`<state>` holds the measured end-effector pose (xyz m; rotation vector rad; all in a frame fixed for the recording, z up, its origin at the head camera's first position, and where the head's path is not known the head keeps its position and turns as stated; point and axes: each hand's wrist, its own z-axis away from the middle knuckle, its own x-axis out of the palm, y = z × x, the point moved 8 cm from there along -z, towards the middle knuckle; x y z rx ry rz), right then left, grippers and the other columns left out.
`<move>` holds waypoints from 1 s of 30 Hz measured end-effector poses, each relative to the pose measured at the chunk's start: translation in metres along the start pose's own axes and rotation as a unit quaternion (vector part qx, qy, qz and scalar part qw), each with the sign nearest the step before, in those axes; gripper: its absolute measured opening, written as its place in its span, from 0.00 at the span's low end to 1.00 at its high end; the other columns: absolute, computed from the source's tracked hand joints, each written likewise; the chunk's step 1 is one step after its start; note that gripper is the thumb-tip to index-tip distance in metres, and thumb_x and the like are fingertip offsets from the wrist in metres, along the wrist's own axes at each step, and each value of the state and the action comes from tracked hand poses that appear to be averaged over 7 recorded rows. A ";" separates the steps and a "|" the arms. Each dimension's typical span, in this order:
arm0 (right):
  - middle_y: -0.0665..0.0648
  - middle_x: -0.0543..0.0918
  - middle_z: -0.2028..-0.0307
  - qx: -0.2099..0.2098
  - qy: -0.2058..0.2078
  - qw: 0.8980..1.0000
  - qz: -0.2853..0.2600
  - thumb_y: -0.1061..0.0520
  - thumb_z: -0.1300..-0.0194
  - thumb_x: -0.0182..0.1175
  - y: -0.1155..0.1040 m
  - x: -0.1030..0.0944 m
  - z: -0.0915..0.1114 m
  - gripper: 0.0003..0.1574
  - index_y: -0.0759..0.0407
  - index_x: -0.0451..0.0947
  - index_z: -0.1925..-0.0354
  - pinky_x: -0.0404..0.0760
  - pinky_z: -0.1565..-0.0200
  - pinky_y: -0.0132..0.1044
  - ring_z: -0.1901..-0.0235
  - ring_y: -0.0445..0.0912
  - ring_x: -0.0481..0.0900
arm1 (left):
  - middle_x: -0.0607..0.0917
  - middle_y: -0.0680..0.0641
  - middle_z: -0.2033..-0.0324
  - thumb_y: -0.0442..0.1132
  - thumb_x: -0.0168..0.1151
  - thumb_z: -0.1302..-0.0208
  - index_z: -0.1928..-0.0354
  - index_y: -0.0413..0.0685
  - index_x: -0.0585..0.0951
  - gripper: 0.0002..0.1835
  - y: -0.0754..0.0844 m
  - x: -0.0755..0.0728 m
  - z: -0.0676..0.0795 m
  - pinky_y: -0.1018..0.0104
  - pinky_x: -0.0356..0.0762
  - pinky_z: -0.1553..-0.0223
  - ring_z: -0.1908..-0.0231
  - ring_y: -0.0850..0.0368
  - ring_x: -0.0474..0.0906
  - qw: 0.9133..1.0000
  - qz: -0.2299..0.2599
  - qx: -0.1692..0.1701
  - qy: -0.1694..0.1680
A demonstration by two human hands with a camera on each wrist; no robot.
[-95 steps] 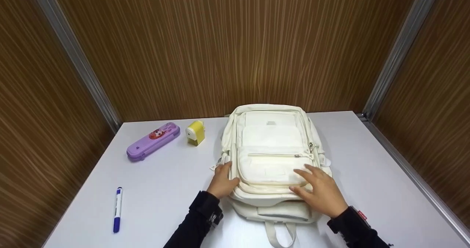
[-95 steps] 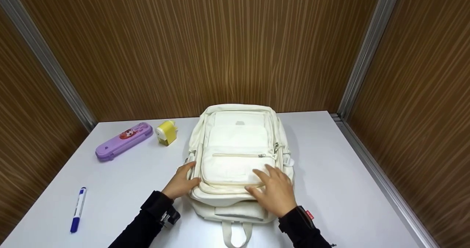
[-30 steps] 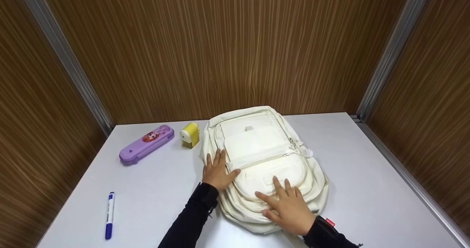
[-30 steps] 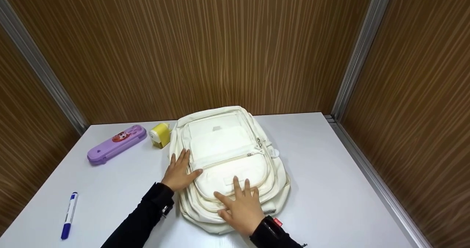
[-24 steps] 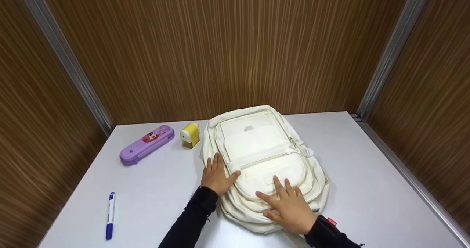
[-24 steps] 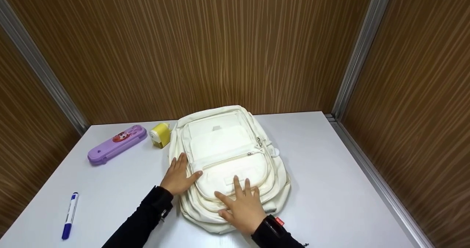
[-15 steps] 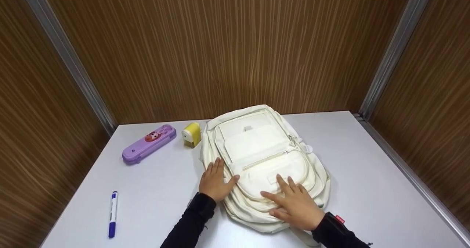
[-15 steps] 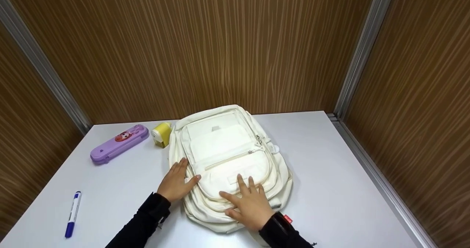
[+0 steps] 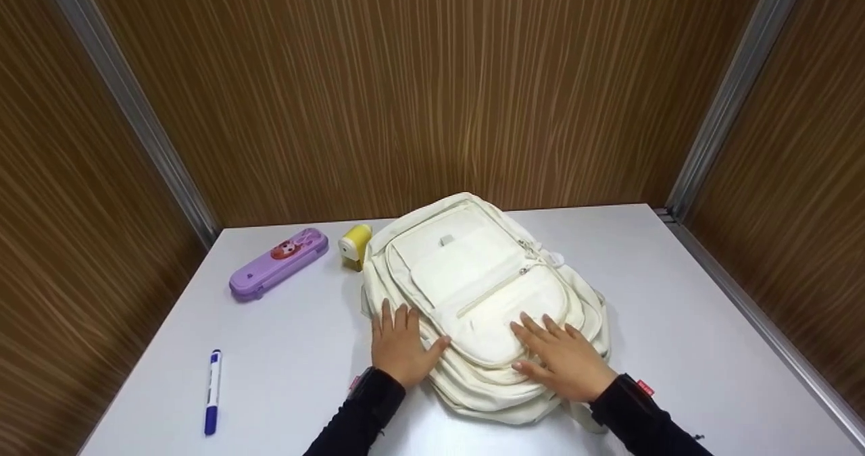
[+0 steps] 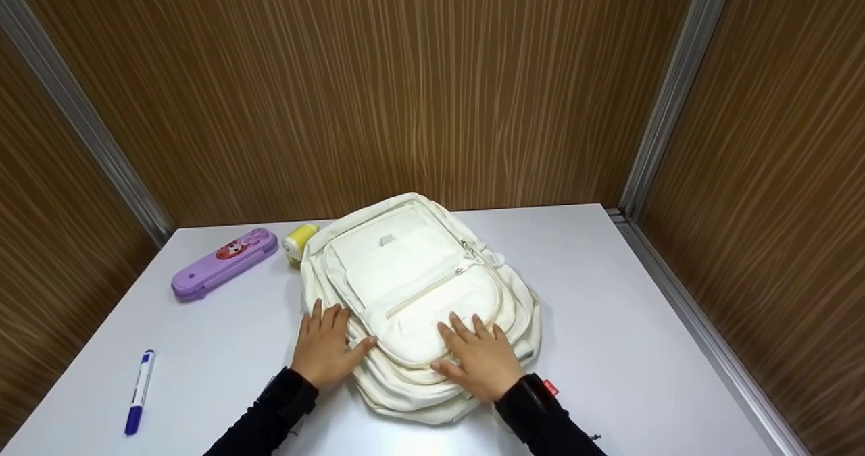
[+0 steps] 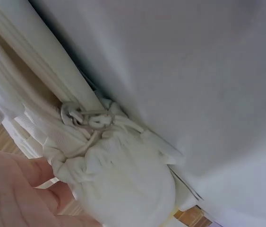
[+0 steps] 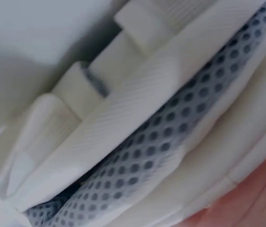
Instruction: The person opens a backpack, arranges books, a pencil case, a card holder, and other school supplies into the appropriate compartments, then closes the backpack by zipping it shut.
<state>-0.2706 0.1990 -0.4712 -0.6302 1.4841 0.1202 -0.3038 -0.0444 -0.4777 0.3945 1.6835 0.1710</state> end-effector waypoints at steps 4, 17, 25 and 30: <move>0.58 0.61 0.26 0.002 -0.008 1.000 0.009 0.29 0.31 0.45 0.003 -0.002 -0.006 0.44 0.50 0.60 0.27 0.55 0.33 0.70 0.29 0.67 0.58 | 0.72 0.36 0.35 0.66 0.54 0.38 0.38 0.37 0.74 0.41 -0.002 -0.006 0.005 0.35 0.46 0.28 0.28 0.28 0.50 0.999 0.005 0.017 0.035; 0.57 0.61 0.26 0.013 -0.011 1.000 0.006 0.31 0.30 0.46 0.020 -0.007 -0.020 0.42 0.49 0.61 0.27 0.52 0.32 0.70 0.28 0.67 0.57 | 0.79 0.43 0.39 0.52 0.58 0.38 0.43 0.46 0.79 0.26 -0.003 -0.014 0.021 0.31 0.47 0.30 0.29 0.28 0.55 0.996 -0.006 0.049 0.069; 0.54 0.64 0.27 0.016 0.010 1.000 0.011 0.31 0.30 0.47 0.029 -0.012 -0.028 0.39 0.46 0.64 0.28 0.49 0.32 0.71 0.29 0.67 0.59 | 0.84 0.47 0.48 0.49 0.62 0.41 0.48 0.51 0.81 0.20 0.007 -0.021 0.028 0.27 0.54 0.35 0.34 0.36 0.69 0.990 -0.048 0.090 0.101; 0.55 0.64 0.27 0.025 0.012 1.000 0.005 0.33 0.29 0.46 0.034 -0.013 -0.032 0.38 0.46 0.63 0.28 0.46 0.32 0.71 0.30 0.69 0.60 | 0.83 0.47 0.47 0.53 0.61 0.39 0.47 0.53 0.81 0.21 0.011 -0.020 0.027 0.31 0.55 0.33 0.35 0.39 0.71 0.991 -0.057 0.090 0.077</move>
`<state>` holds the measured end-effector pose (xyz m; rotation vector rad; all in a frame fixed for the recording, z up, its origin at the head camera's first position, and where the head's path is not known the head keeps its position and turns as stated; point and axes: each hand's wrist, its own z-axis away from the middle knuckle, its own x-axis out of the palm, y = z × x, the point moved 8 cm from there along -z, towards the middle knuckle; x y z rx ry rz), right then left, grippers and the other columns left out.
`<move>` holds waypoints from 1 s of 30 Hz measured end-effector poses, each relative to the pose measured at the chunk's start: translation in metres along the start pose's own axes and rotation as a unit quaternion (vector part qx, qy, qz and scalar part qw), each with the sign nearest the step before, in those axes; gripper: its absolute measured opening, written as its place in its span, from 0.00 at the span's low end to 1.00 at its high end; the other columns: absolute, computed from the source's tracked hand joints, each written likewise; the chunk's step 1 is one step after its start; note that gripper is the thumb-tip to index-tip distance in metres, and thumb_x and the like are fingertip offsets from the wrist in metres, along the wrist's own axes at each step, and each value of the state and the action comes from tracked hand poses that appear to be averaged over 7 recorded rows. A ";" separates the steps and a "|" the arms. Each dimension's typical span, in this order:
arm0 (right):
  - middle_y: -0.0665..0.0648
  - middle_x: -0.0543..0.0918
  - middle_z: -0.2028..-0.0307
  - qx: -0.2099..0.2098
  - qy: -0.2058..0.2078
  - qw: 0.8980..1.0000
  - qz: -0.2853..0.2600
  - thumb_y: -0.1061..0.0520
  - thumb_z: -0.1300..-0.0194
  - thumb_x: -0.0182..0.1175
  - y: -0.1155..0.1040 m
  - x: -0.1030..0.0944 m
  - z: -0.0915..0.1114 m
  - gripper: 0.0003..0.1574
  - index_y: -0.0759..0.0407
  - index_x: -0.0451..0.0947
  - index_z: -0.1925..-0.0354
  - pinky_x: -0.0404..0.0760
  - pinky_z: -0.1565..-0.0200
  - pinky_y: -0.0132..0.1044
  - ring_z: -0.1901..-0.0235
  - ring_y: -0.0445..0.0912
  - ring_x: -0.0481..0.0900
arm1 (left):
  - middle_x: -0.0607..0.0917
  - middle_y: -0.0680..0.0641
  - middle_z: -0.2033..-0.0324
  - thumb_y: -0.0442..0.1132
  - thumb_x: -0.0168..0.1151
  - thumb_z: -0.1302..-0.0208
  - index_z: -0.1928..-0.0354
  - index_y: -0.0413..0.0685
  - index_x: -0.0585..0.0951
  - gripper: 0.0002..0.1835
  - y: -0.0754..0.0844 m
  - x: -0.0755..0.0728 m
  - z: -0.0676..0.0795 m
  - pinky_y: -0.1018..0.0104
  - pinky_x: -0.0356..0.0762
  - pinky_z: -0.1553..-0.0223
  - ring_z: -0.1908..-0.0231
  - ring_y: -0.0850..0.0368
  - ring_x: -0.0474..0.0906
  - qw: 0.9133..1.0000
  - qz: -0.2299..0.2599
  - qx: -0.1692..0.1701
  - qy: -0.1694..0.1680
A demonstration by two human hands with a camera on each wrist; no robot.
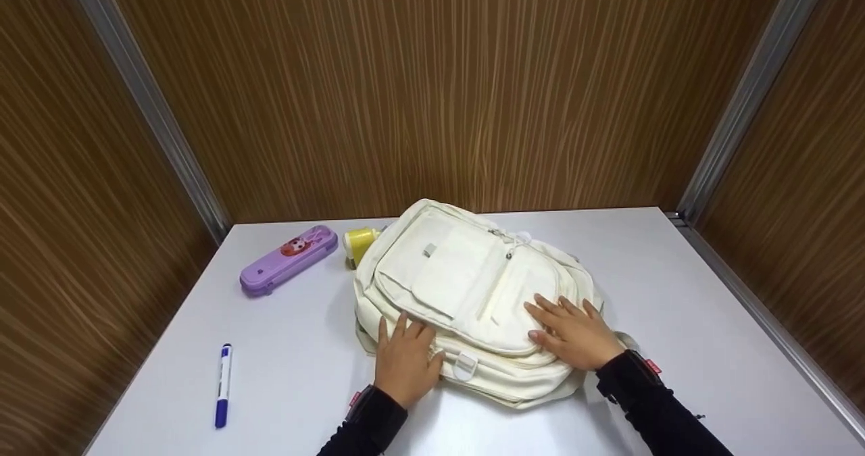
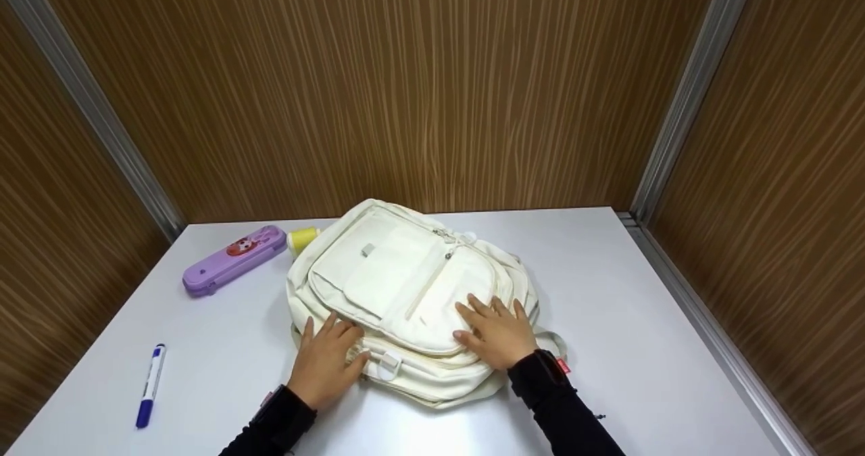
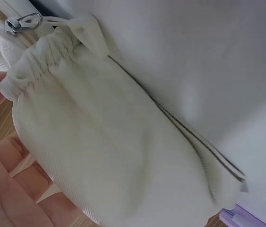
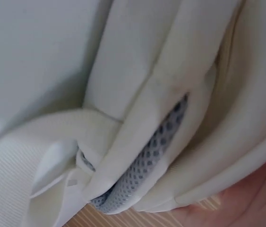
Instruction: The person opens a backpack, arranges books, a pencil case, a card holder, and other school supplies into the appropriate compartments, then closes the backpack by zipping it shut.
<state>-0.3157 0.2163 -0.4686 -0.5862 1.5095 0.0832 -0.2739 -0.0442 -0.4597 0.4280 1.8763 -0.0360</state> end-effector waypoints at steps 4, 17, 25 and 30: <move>0.55 0.64 0.27 0.009 -0.004 1.000 -0.007 0.33 0.28 0.45 0.007 -0.001 0.001 0.37 0.45 0.63 0.28 0.44 0.31 0.71 0.30 0.68 0.59 | 0.84 0.46 0.48 0.53 0.61 0.38 0.48 0.53 0.82 0.20 0.007 -0.001 0.000 0.36 0.60 0.33 0.38 0.40 0.73 1.000 -0.003 0.014 0.000; 0.59 0.68 0.30 0.035 0.007 0.999 -0.025 0.36 0.26 0.45 0.020 -0.011 -0.003 0.31 0.42 0.69 0.32 0.43 0.32 0.72 0.30 0.69 0.60 | 0.84 0.48 0.59 0.51 0.64 0.41 0.57 0.50 0.83 0.15 0.026 -0.008 -0.002 0.44 0.73 0.42 0.51 0.46 0.79 0.997 0.009 0.065 0.030; 0.59 0.68 0.30 0.049 0.016 0.998 -0.043 0.37 0.27 0.47 0.017 -0.006 -0.004 0.30 0.42 0.70 0.32 0.40 0.31 0.71 0.29 0.67 0.59 | 0.86 0.48 0.64 0.48 0.63 0.41 0.62 0.50 0.85 0.11 0.019 -0.014 -0.006 0.44 0.77 0.48 0.59 0.48 0.83 0.998 0.023 0.064 0.015; 0.59 0.68 0.30 0.053 0.019 0.997 -0.050 0.36 0.27 0.47 0.010 -0.003 -0.004 0.30 0.42 0.70 0.32 0.39 0.31 0.71 0.30 0.66 0.62 | 0.86 0.49 0.64 0.45 0.63 0.40 0.62 0.50 0.86 0.09 0.013 -0.015 -0.003 0.42 0.76 0.47 0.60 0.48 0.83 0.998 0.033 0.059 0.016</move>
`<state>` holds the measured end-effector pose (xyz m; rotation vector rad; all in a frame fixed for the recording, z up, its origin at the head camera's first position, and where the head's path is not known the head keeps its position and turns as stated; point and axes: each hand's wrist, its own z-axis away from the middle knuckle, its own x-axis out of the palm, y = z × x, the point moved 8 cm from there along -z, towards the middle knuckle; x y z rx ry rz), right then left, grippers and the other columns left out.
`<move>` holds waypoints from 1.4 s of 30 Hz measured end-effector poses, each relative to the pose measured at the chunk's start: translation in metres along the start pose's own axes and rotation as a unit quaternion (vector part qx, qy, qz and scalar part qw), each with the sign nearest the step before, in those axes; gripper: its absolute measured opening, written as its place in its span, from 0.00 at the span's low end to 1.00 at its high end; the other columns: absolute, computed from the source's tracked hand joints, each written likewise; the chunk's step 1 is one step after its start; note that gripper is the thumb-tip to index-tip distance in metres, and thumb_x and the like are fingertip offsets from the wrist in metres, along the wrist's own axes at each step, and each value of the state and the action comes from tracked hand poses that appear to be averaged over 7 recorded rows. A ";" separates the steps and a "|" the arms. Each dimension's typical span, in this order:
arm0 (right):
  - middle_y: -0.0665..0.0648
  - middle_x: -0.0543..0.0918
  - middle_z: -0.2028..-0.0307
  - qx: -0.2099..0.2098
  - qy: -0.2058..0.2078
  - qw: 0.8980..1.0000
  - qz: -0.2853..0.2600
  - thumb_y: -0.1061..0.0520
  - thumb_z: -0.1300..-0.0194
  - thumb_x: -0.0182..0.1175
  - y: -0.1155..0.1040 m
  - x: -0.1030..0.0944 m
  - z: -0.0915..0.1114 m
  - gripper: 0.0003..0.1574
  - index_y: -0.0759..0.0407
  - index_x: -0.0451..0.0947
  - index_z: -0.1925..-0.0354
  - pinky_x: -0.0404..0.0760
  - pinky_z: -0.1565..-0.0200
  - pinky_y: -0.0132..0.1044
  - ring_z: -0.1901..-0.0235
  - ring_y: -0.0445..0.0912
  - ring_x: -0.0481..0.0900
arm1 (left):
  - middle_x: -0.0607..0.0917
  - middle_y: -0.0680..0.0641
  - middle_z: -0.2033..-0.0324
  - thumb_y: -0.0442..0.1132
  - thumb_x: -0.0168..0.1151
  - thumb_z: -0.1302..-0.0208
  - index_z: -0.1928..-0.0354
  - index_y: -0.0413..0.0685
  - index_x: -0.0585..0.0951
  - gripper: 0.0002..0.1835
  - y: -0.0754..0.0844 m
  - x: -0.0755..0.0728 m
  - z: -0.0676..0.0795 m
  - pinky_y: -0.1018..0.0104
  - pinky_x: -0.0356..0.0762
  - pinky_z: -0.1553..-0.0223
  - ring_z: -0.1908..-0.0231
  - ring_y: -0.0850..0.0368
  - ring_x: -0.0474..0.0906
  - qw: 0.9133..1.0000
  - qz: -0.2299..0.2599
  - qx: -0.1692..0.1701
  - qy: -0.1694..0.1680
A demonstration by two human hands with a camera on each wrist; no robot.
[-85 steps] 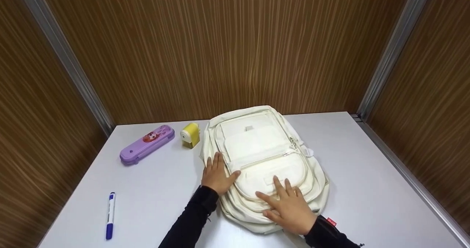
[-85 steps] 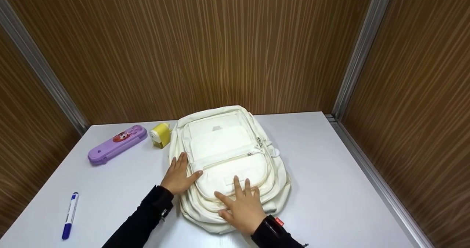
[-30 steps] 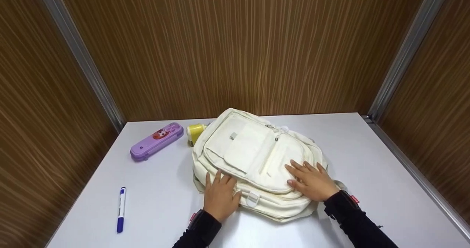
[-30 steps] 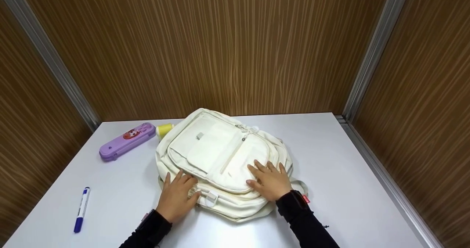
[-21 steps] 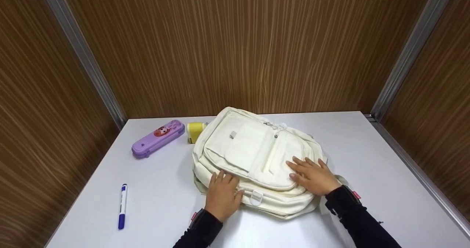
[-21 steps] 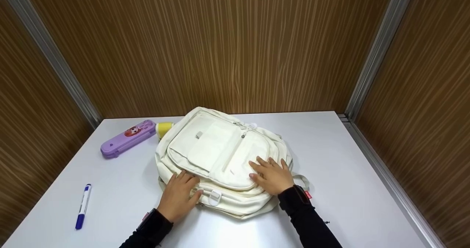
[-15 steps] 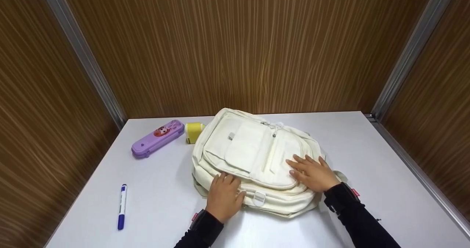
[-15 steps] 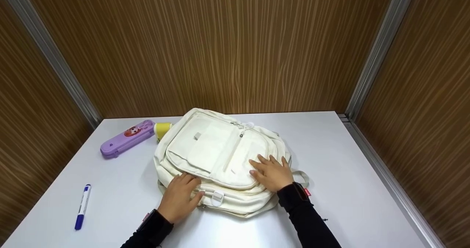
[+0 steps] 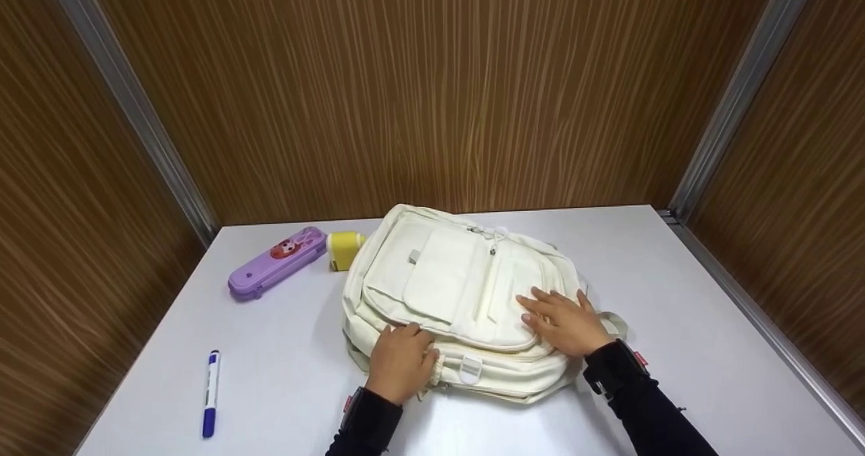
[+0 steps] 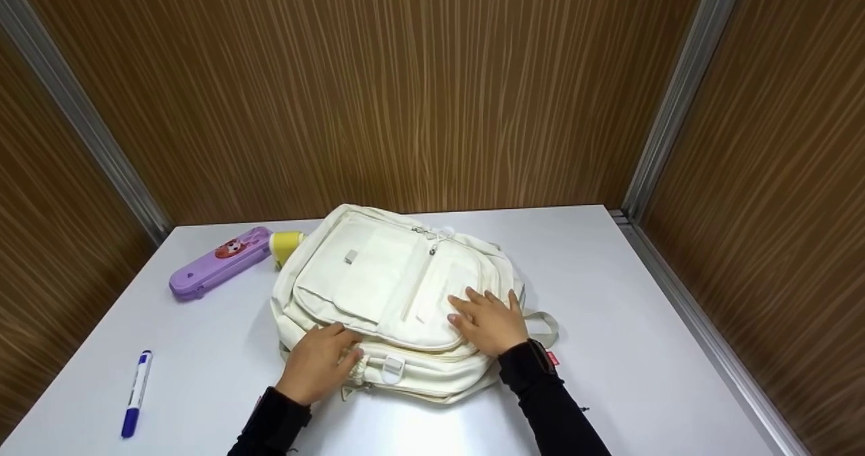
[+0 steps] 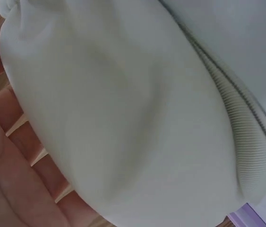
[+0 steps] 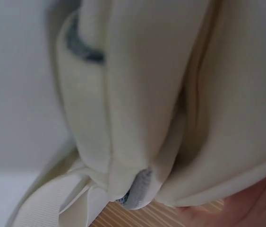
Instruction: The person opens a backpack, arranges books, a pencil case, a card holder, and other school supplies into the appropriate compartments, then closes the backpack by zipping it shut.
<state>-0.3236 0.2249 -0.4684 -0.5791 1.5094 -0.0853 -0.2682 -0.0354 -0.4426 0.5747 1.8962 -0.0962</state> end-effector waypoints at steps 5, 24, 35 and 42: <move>0.62 0.71 0.32 -0.011 0.010 1.000 -0.008 0.39 0.29 0.51 -0.016 -0.004 0.003 0.30 0.48 0.72 0.34 0.46 0.32 0.72 0.33 0.64 0.68 | 0.85 0.49 0.65 0.43 0.65 0.42 0.62 0.50 0.86 0.08 -0.002 -0.003 0.004 0.43 0.77 0.48 0.61 0.49 0.83 1.000 0.011 -0.001 0.015; 0.47 0.86 0.68 -0.238 0.151 0.959 -0.040 0.55 0.41 0.68 -0.133 -0.002 0.041 0.10 0.54 0.85 0.60 0.82 0.63 0.33 0.67 0.39 0.82 | 0.84 0.49 0.65 0.38 0.65 0.40 0.60 0.50 0.86 0.07 -0.006 -0.003 0.002 0.40 0.76 0.48 0.61 0.49 0.83 0.999 0.048 0.005 -0.005; 0.42 0.84 0.74 -0.302 0.088 0.933 0.175 0.46 0.49 0.70 -0.203 0.065 0.046 0.10 0.42 0.84 0.66 0.74 0.79 0.34 0.77 0.41 0.81 | 0.84 0.49 0.66 0.35 0.63 0.41 0.61 0.51 0.86 0.08 -0.007 -0.004 0.002 0.42 0.77 0.49 0.63 0.48 0.82 0.998 0.059 0.002 -0.005; 0.44 0.79 0.83 -0.256 0.108 0.939 0.204 0.42 0.48 0.69 -0.211 0.079 0.040 0.12 0.43 0.78 0.74 0.63 0.86 0.36 0.87 0.43 0.73 | 0.84 0.50 0.66 0.36 0.63 0.40 0.61 0.52 0.87 0.08 -0.006 -0.002 0.000 0.43 0.77 0.50 0.63 0.49 0.82 0.998 0.057 -0.001 -0.007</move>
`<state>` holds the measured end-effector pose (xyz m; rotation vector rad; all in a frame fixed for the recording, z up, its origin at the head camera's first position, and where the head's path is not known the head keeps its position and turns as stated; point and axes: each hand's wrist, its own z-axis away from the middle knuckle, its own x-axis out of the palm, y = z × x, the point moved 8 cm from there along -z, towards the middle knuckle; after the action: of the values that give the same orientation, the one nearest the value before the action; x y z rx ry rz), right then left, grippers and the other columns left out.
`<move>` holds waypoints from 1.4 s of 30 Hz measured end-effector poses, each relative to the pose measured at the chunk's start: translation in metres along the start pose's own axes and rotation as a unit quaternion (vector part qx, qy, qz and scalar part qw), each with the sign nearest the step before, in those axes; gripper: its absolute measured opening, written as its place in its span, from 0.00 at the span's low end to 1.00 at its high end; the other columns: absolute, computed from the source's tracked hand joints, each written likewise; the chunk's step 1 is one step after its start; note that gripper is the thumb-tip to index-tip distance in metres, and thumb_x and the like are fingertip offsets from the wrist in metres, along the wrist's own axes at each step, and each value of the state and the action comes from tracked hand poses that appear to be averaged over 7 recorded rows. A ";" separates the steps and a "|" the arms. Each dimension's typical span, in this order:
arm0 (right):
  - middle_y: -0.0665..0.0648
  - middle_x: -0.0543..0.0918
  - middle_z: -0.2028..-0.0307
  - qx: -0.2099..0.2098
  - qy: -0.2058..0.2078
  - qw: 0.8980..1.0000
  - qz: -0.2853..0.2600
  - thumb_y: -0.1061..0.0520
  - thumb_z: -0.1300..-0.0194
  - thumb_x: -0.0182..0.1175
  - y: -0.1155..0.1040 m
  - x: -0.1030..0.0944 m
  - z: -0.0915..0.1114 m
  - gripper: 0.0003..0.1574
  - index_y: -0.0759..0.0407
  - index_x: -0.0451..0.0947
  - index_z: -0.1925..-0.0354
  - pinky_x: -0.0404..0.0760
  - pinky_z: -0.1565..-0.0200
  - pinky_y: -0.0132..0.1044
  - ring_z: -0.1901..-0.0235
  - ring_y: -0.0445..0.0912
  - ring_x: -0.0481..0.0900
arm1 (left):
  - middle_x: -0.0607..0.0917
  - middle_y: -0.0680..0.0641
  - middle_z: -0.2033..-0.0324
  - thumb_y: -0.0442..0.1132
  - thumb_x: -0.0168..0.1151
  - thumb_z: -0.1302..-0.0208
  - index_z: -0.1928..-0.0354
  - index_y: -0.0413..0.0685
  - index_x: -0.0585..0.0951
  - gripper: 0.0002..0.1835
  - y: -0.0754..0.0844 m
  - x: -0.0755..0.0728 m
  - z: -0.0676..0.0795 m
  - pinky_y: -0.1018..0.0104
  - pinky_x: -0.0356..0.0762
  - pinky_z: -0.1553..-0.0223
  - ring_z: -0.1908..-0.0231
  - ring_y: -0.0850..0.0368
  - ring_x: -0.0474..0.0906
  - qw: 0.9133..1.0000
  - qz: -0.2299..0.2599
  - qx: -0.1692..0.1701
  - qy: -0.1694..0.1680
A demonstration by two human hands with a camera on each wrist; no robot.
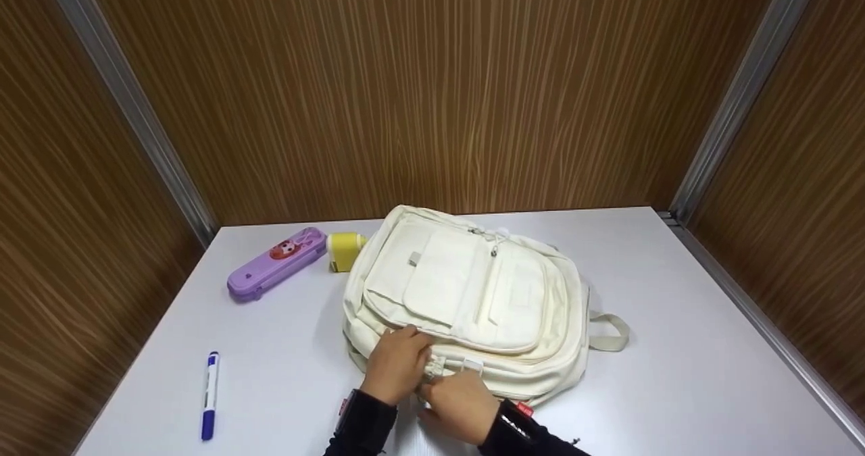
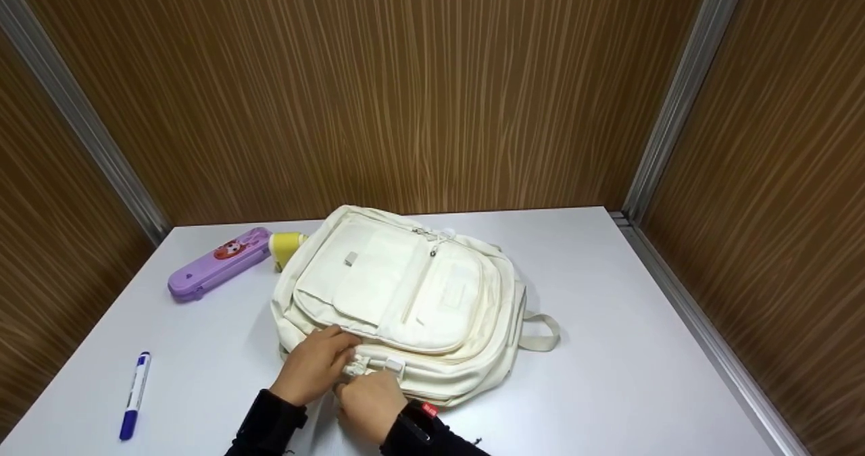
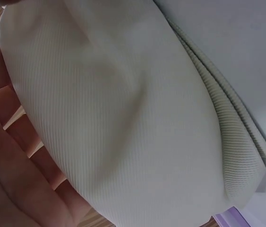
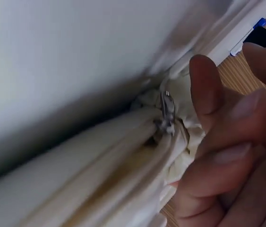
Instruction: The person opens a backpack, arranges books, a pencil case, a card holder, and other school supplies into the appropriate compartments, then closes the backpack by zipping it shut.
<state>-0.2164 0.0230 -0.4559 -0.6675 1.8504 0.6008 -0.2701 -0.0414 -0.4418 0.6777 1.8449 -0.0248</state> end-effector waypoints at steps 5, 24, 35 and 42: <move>0.46 0.74 0.89 0.030 0.013 0.999 0.009 0.43 0.50 0.70 -0.001 0.004 -0.001 0.16 0.45 0.76 0.82 0.58 0.88 0.37 0.91 0.44 0.68 | 0.84 0.50 0.67 0.36 0.64 0.41 0.61 0.52 0.87 0.08 0.000 0.000 0.000 0.48 0.78 0.53 0.65 0.50 0.81 1.000 -0.001 0.005 0.006; 0.46 0.74 0.86 0.066 -0.008 0.997 0.027 0.54 0.54 0.68 0.006 0.009 0.007 0.13 0.49 0.73 0.85 0.64 0.87 0.38 0.89 0.45 0.69 | 0.84 0.49 0.66 0.36 0.64 0.40 0.60 0.51 0.87 0.08 0.000 -0.001 0.001 0.46 0.77 0.51 0.63 0.49 0.82 1.000 0.000 0.001 0.001; 0.45 0.71 0.89 0.030 -0.010 0.998 -0.056 0.49 0.59 0.69 0.008 0.008 0.010 0.16 0.47 0.69 0.85 0.56 0.86 0.37 0.89 0.44 0.68 | 0.84 0.49 0.65 0.35 0.63 0.40 0.59 0.51 0.86 0.08 0.000 -0.002 0.001 0.43 0.77 0.49 0.62 0.48 0.82 1.000 0.003 0.004 0.002; 0.39 0.66 0.89 0.029 -0.045 0.983 -0.177 0.54 0.66 0.66 0.018 0.007 0.019 0.15 0.46 0.68 0.78 0.52 0.84 0.26 0.87 0.33 0.59 | 0.84 0.50 0.68 0.33 0.63 0.41 0.61 0.51 0.87 0.08 0.001 -0.004 0.001 0.46 0.78 0.54 0.64 0.50 0.82 1.000 0.011 0.016 0.014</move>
<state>-0.2185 0.0481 -0.4669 -0.8915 1.6084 0.3348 -0.2676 -0.0422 -0.4386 0.7237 1.8679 -0.0308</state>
